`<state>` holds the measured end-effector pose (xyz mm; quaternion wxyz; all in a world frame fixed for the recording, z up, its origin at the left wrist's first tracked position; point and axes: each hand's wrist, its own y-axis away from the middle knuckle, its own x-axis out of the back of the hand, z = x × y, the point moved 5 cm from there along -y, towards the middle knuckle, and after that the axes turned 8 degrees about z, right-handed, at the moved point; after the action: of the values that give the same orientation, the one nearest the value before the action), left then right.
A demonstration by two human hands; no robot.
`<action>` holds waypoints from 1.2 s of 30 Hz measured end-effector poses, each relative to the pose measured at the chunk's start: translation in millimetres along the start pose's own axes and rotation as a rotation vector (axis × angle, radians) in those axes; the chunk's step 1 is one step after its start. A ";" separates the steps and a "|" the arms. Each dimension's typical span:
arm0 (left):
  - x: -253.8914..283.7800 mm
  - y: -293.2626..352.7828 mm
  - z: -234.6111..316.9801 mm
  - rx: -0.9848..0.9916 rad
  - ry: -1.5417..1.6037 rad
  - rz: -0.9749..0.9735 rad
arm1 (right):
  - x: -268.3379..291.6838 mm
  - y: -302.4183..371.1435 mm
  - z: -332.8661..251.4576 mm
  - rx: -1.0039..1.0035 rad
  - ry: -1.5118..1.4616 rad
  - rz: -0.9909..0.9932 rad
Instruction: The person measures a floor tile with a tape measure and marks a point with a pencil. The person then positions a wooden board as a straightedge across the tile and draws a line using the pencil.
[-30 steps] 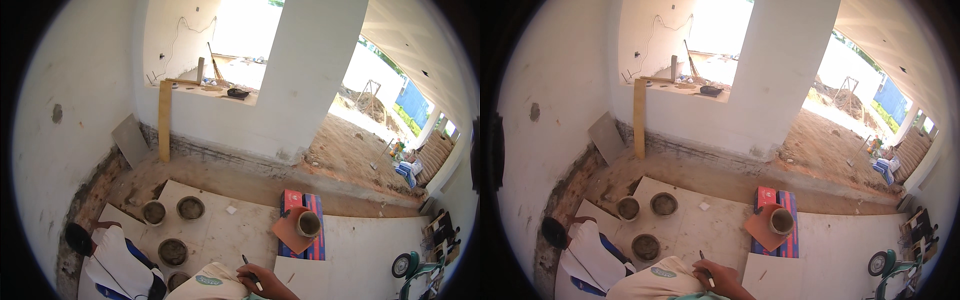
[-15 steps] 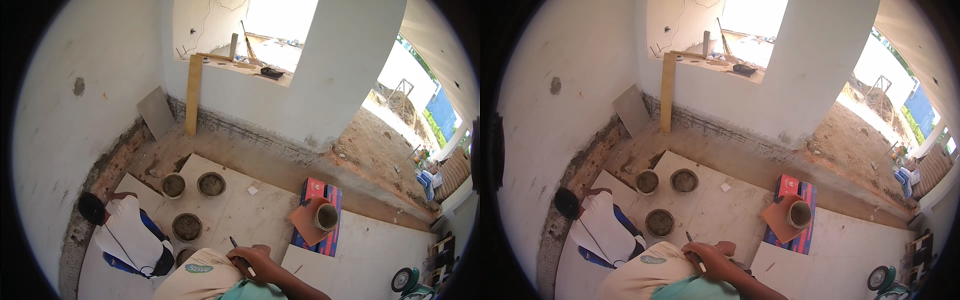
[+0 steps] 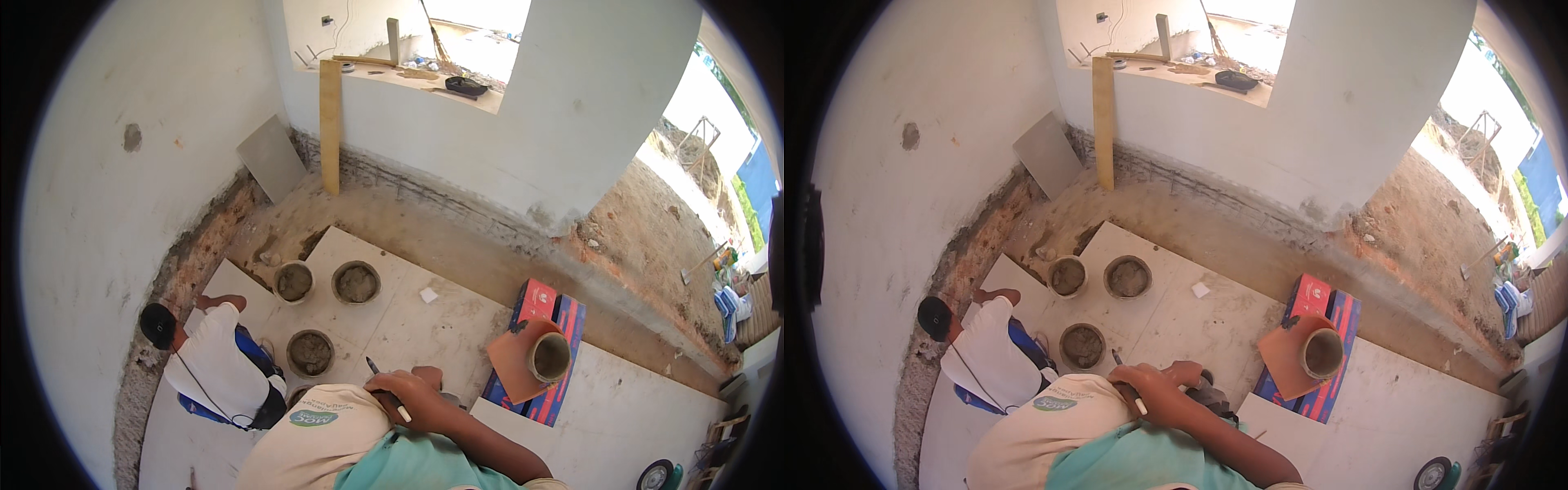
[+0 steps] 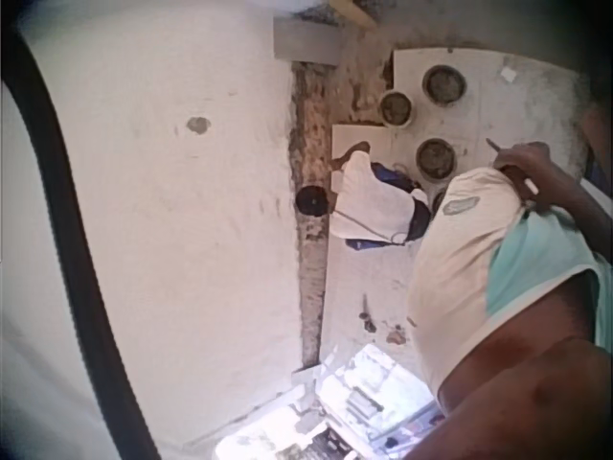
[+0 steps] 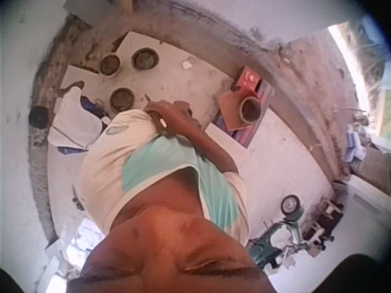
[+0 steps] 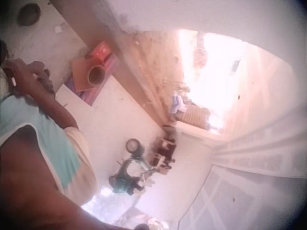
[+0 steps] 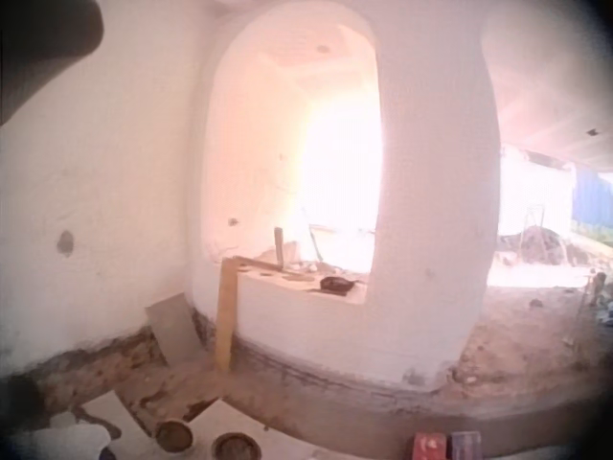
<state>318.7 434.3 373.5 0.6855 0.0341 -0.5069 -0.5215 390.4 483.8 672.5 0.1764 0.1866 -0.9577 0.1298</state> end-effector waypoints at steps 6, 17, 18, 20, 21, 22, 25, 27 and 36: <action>52.4 -67.0 -19.7 0.144 0.046 0.082 | 84.8 -38.5 19.2 0.033 -0.219 -0.132; 161.7 -127.9 -96.1 0.339 0.095 0.109 | 140.0 -174.4 106.3 0.161 -0.270 -0.349; 173.7 -141.6 -105.5 0.333 0.143 0.159 | 147.2 -191.4 111.1 0.133 -0.328 -0.402; 204.6 -172.7 -122.5 0.316 0.251 0.274 | 162.6 -230.0 120.8 0.051 -0.344 -0.457; 218.2 -191.6 -138.2 0.321 0.274 0.298 | 168.3 -250.7 127.7 0.010 -0.349 -0.484; 234.1 -212.4 -157.5 0.338 0.303 0.331 | 176.4 -274.0 133.5 0.073 -0.246 -0.490; 292.9 -242.1 -190.3 0.388 0.357 0.309 | 189.3 -336.5 152.4 0.233 -0.104 -0.472; 335.3 -246.7 -201.8 0.407 0.392 0.302 | 198.7 -374.3 155.7 0.305 -0.158 -0.451; 368.2 -190.6 -355.3 0.614 0.821 0.671 | 222.6 -509.0 200.4 -0.328 -0.428 -0.494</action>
<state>427.3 -99.3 334.8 0.9106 0.2665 -0.3117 -0.0514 344.4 -105.0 670.3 0.0255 0.4045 -0.9071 -0.1139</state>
